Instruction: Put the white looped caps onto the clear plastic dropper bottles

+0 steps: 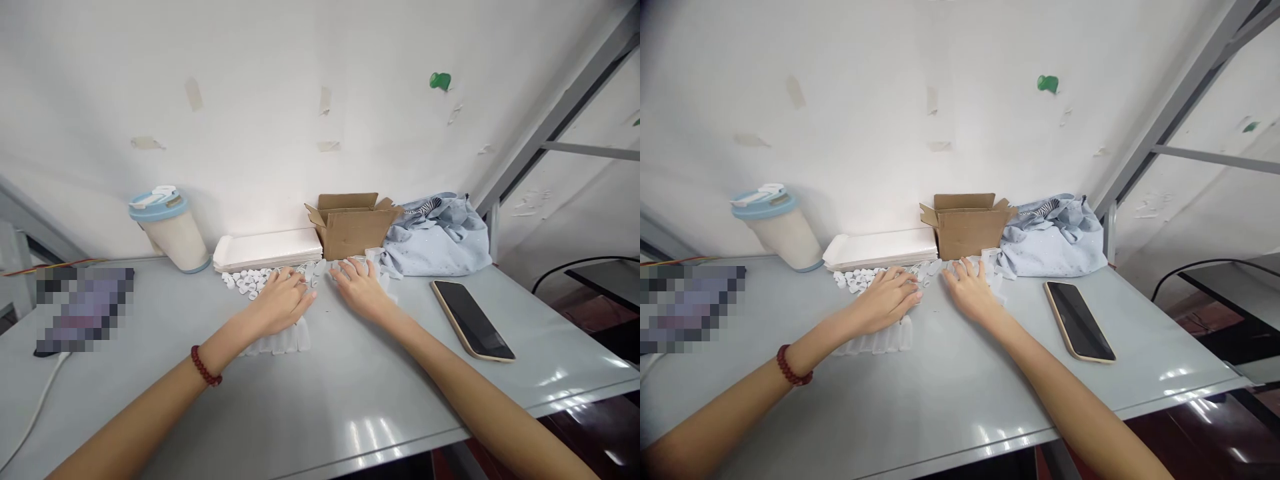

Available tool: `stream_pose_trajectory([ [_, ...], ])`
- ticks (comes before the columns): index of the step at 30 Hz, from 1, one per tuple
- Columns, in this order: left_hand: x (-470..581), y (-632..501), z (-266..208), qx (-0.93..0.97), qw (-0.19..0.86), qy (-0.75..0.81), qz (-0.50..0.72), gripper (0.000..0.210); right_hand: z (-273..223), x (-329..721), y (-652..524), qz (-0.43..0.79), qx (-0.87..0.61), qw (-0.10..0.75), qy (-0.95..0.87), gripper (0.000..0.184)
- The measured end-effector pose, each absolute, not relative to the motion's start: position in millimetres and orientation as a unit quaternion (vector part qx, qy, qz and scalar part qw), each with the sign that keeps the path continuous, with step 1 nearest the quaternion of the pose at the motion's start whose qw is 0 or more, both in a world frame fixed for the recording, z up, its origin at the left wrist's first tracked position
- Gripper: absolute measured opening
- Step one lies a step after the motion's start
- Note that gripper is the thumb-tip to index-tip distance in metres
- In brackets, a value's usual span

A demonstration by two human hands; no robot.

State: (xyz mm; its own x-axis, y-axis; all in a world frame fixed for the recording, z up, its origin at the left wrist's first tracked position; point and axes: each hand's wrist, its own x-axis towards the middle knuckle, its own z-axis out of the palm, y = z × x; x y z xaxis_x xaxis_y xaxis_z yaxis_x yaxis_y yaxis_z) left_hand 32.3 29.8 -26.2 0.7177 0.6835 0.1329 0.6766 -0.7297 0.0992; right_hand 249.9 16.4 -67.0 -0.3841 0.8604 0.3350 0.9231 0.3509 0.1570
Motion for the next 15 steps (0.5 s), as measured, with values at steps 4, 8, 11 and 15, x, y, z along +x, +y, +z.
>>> stream_pose_trajectory([
  [4,30.9,30.8,-25.8,0.924,0.028,0.372,0.083,0.053,-69.1,246.6,17.0,-0.139,-0.557,0.081,-0.815,0.034],
  [8,30.3,32.4,-24.6,0.921,0.058,0.372,0.100,0.053,-70.8,247.1,18.1,-0.102,-0.548,0.115,-0.822,0.031],
  [11,27.9,30.1,-21.2,0.909,0.118,0.368,0.156,0.048,-70.2,248.7,19.7,-0.086,-0.552,0.164,-0.813,0.031],
  [15,19.2,20.0,-19.7,0.825,0.209,0.420,0.314,0.030,-64.6,252.9,20.4,-0.081,-0.554,0.207,-0.802,0.029],
])
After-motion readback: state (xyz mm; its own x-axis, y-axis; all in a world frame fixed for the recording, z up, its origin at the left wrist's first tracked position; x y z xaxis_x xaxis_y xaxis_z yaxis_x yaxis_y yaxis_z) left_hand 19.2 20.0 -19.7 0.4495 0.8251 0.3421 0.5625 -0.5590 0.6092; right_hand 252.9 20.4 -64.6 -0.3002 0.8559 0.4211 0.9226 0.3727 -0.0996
